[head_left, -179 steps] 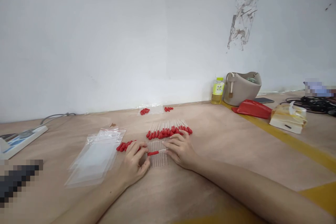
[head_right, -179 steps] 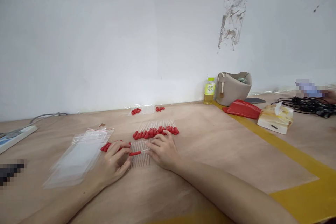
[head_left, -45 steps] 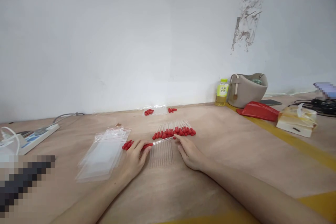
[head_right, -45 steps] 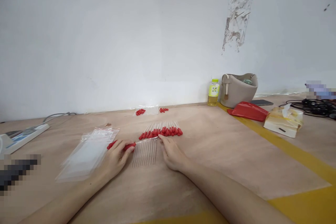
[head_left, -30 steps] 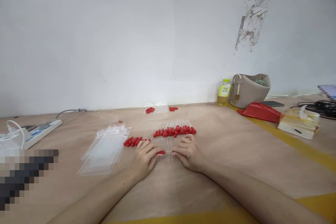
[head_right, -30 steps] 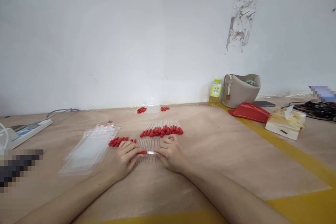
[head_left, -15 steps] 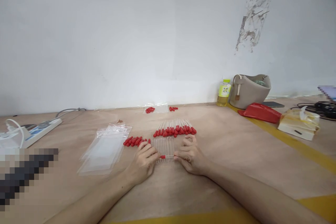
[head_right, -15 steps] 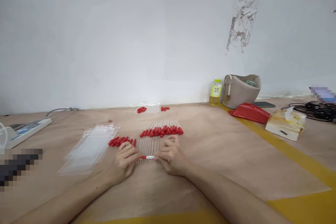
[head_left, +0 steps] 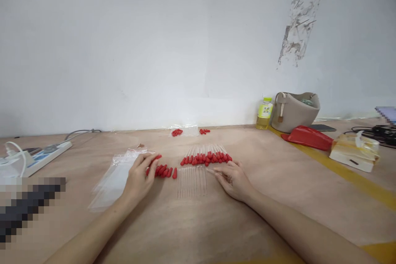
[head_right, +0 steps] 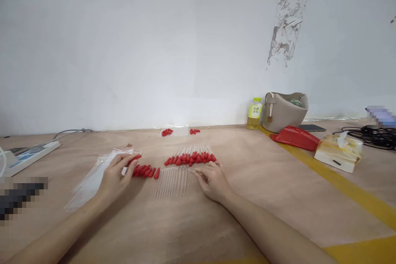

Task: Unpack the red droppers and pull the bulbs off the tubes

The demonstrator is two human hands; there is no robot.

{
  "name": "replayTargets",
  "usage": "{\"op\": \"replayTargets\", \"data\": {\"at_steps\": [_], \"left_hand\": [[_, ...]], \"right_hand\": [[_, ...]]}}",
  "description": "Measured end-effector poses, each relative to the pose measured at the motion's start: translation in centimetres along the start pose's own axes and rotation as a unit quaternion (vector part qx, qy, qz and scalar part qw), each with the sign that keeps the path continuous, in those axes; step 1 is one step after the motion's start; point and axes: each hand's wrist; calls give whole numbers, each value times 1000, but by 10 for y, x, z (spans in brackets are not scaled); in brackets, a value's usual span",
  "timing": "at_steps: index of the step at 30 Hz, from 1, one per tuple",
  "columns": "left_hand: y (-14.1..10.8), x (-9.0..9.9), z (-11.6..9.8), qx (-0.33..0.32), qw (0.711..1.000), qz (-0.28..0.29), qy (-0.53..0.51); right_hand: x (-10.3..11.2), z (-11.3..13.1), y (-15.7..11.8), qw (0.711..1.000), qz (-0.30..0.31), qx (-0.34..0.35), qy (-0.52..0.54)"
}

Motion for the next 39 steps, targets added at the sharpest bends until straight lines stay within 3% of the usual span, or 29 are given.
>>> {"op": "replayTargets", "data": {"at_steps": [5,9,18,25,39], "left_hand": [[10,12,28,149,988,14,29],[11,16,38,212,976,44,-11],[-2,2,45,145,980,132,-25],[-4,1,38,144,973,181,-6],[-3,3,39,128,977,169,28]], "right_hand": [[-3,6,1,999,1,-40,-27],[-7,12,2,998,-2,-22,-57],[-6,22,0,997,43,28,-52],[2,25,0,993,101,24,-52],[4,17,0,988,148,43,15]]}}
Point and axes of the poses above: each hand's wrist, its own y-axis towards the middle knuckle, its own x-axis out of the back of the hand, z = x × y, and after that the axes turned 11 degrees about -x, right-handed
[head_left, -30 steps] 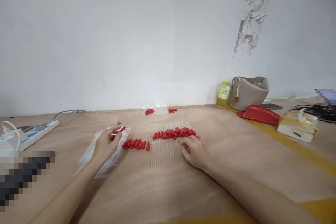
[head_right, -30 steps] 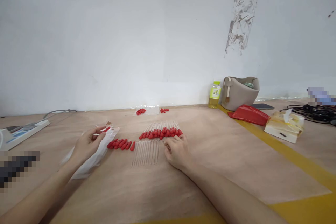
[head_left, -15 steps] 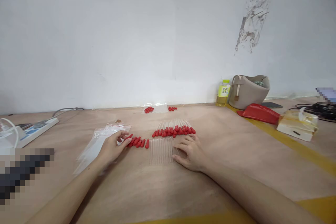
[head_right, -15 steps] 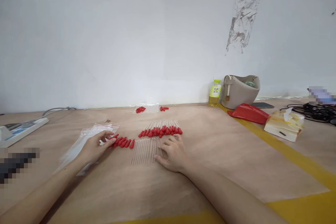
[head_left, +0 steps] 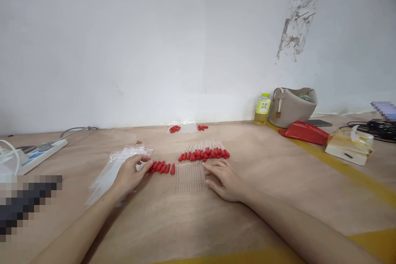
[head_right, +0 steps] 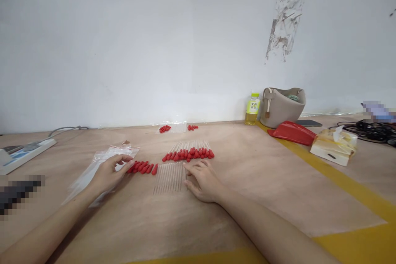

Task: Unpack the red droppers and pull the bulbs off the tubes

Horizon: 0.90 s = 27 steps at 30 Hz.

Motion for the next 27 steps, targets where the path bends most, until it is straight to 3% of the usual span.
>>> {"op": "replayTargets", "data": {"at_steps": [5,8,12,16,21,27], "left_hand": [[0,2,-5,-16,999,-28,4],[3,2,-25,-44,997,-57,-18],[16,-6,-70,-150,988,9,-44],[42,-29,-101,-240,970,43,-13],[71,-61,-109,-271,960,64,20],[77,-78,-110,-264,962,75,0]], "right_hand": [[3,1,-1,1000,23,8,13],[4,1,0,999,41,16,15],[3,0,0,998,47,21,28],[1,-2,-1,999,32,17,37],[-1,-3,0,999,31,-4,40],[-1,-3,1,999,17,-27,17]]}}
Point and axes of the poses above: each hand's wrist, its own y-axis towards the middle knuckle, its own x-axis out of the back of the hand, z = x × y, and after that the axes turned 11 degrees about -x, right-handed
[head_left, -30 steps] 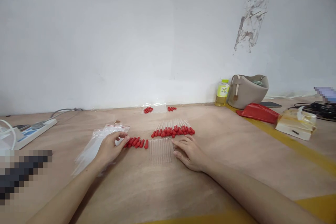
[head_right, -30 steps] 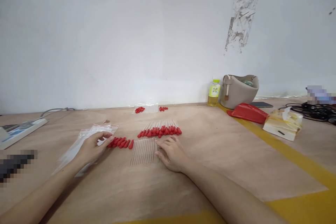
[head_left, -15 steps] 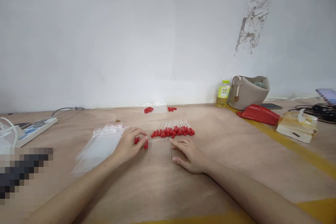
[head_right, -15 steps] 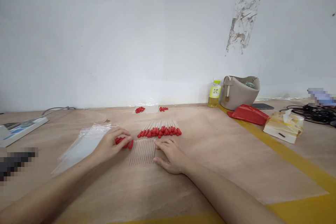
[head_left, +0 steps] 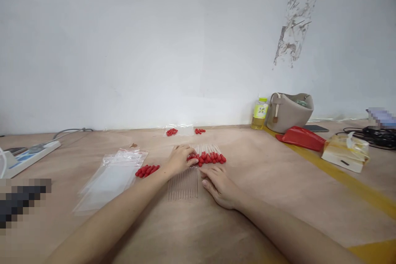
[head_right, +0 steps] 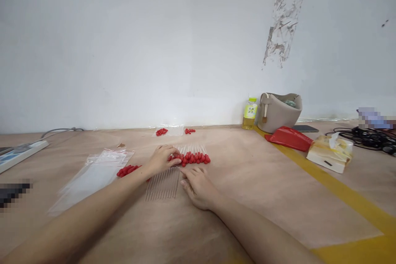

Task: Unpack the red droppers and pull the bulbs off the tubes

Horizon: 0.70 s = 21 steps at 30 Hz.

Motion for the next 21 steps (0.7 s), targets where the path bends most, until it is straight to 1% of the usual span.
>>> {"op": "replayTargets", "data": {"at_steps": [2,5,7,9,12,14,17,19,21], "left_hand": [[0,-2,-1,-4,1000,-25,0],[-6,2,-4,9,994,-102,-27],[-16,12,-8,32,985,-154,-69],[-32,24,-15,54,977,-175,-108],[-61,40,-27,77,973,-168,-138],[-78,43,-33,82,971,-158,-162],[-95,38,-38,55,966,-151,-204],[-99,32,-39,29,964,-143,-222],[-101,27,-40,13,963,-140,-229]], "right_hand": [[0,0,0,1000,-4,-9,-13],[-2,0,0,1000,-13,-13,-19],[-4,-2,0,999,-42,-15,-14],[-6,-4,1,995,-96,-28,-4],[-6,-6,3,981,-187,-54,4],[-4,-6,3,976,-215,-44,-8],[-1,-2,3,979,-200,20,-42],[-1,2,3,980,-178,59,-61],[-3,4,2,981,-160,84,-69]]}}
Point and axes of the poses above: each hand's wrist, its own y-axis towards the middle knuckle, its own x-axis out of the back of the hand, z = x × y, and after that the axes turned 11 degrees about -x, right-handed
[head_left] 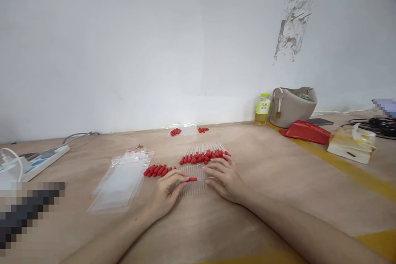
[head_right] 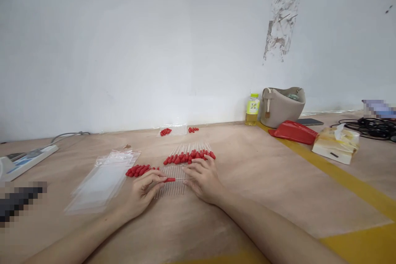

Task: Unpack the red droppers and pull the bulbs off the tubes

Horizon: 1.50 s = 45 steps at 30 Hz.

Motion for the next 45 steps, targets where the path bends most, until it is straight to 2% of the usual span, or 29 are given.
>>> {"op": "replayTargets", "data": {"at_steps": [5,12,17,23,30,33,37,42,45], "left_hand": [[0,-3,-4,-20,1000,16,11],[3,-8,-6,-58,984,76,153],[-2,-9,-6,-80,970,99,205],[-5,-7,-9,-109,968,104,203],[-6,-7,-11,-114,976,76,171],[-7,3,-10,-78,985,46,148],[-5,24,-2,19,989,-7,145],[0,53,19,140,970,-74,184],[-1,66,33,187,959,-80,197]], "right_hand": [[-6,4,-2,999,16,38,0],[-4,11,-3,998,27,53,6],[1,14,-5,997,38,73,3],[3,13,-6,995,47,85,-3],[1,9,-7,996,28,85,24],[6,3,-6,998,11,45,42],[7,-7,-4,997,-11,-67,34],[1,-9,0,987,11,-156,21],[-2,-7,1,985,19,-173,2]]}}
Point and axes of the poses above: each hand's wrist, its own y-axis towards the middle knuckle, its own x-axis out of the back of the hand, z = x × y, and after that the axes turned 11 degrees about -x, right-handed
